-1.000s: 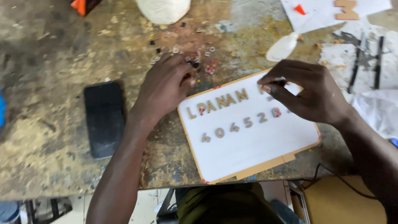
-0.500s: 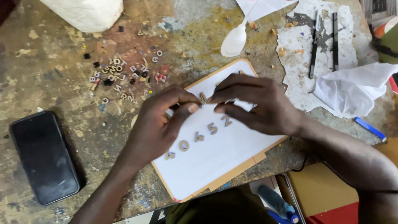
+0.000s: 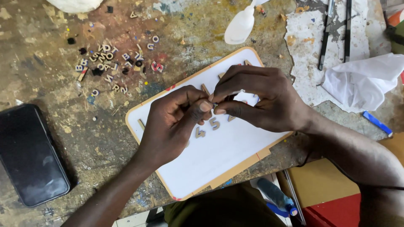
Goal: Gluing small letters and numbers onto a white board to create a custom sign
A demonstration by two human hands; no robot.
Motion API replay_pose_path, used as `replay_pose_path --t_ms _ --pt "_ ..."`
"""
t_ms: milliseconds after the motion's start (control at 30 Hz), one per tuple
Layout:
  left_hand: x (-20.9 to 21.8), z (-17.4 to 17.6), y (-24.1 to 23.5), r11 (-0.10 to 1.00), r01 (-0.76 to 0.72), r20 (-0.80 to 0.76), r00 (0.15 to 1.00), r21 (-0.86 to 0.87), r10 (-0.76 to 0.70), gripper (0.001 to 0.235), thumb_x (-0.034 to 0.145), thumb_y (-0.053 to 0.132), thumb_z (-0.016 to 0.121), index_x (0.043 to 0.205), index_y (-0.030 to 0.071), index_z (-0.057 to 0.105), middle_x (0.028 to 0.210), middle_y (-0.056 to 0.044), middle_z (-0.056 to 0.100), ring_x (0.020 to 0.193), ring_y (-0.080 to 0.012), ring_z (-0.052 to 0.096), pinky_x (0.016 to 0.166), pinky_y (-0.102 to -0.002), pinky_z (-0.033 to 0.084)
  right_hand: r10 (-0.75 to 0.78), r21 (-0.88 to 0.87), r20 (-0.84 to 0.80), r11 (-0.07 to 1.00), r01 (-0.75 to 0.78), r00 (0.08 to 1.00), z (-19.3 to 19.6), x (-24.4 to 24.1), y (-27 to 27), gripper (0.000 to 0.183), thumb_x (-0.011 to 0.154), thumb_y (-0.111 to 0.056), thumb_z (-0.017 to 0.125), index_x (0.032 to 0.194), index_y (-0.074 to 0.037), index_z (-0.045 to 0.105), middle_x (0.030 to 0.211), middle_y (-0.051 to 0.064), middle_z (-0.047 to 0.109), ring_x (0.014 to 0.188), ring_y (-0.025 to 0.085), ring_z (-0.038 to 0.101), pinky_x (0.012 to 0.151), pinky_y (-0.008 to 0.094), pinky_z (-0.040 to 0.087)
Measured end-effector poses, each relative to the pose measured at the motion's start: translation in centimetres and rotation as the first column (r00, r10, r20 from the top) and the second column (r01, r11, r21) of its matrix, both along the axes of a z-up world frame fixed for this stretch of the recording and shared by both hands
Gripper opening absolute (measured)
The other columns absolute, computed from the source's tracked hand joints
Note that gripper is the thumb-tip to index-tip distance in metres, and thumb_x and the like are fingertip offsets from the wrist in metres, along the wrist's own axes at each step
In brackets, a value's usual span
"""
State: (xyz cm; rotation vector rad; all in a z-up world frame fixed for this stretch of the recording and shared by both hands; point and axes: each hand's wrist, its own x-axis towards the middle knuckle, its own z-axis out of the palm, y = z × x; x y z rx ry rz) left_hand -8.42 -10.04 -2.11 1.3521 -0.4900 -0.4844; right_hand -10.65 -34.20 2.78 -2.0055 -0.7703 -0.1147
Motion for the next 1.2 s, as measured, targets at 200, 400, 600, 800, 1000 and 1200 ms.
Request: replay_pose_path --t_ms 200,400,600,800,1000,1200 --pt "0.3 -0.1 0.3 0.998 0.000 -0.081 0.997 -0.059 -0.005 0.027 0.108 0.023 0.075 0.121 0.000 0.076 0.114 -0.008 0.078 0.100 -0.0154 0.074 0.090 -0.032 0.065 -0.078 0.055 0.019 0.995 0.077 0.997 -0.2 -0.1 0.6 0.016 0.108 -0.007 0.078 0.119 0.004 0.078 0.109 0.018 0.074 0.097 0.030 0.074 0.085 0.039 0.060" --pt "0.8 -1.0 0.7 1.000 0.029 -0.081 0.996 0.005 -0.028 0.018 0.108 0.016 0.077 0.120 0.004 0.075 0.115 -0.003 0.073 0.094 -0.0119 0.069 0.087 -0.028 0.062 -0.040 -0.041 -0.026 0.998 0.039 0.999 0.2 -0.2 -0.6 0.019 0.108 -0.006 0.079 0.126 0.001 0.080 0.116 0.020 0.076 0.102 0.030 0.078 0.089 0.037 0.063" --pt "1.0 0.7 1.0 0.992 0.120 -0.051 0.992 0.025 -0.119 0.023 0.114 0.027 0.067 0.116 0.005 0.071 0.107 -0.001 0.069 0.094 -0.0105 0.061 0.086 -0.027 0.053 0.061 -0.033 0.145 0.998 -0.056 0.988 0.0 0.3 -0.3 0.010 0.110 0.000 0.069 0.113 0.009 0.074 0.109 0.024 0.074 0.097 0.038 0.075 0.086 0.044 0.061" --pt "1.1 0.1 0.9 0.988 0.152 -0.025 0.988 -0.003 -0.152 0.025 0.118 0.027 0.059 0.114 0.003 0.066 0.097 -0.005 0.064 0.089 -0.0154 0.061 0.086 -0.031 0.053 0.091 -0.246 0.349 0.969 -0.003 0.933 -1.9 -0.4 -1.8 0.018 0.117 -0.009 0.066 0.129 -0.002 0.077 0.122 0.017 0.074 0.105 0.032 0.077 0.089 0.046 0.064" --pt "1.1 0.2 0.9 0.986 0.113 -0.019 0.994 0.124 -0.112 0.033 0.115 0.031 0.059 0.127 0.004 0.074 0.097 -0.005 0.073 0.091 -0.0143 0.068 0.086 -0.031 0.061 0.078 -0.263 0.347 0.965 0.018 0.935 -1.1 0.1 -1.7 0.020 0.114 -0.015 0.077 0.125 0.002 0.076 0.119 0.018 0.077 0.097 0.032 0.079 0.076 0.044 0.064" --pt "1.5 1.7 1.5 0.956 0.030 0.170 0.982 0.293 -0.083 0.029 0.113 0.025 0.062 0.130 0.008 0.079 0.119 -0.003 0.077 0.106 -0.0126 0.072 0.091 -0.028 0.056 0.067 -0.501 0.216 0.864 0.052 0.974 0.2 1.2 -3.4 0.016 0.118 -0.017 0.069 0.119 -0.004 0.078 0.118 0.015 0.073 0.098 0.038 0.071 0.080 0.049 0.057"
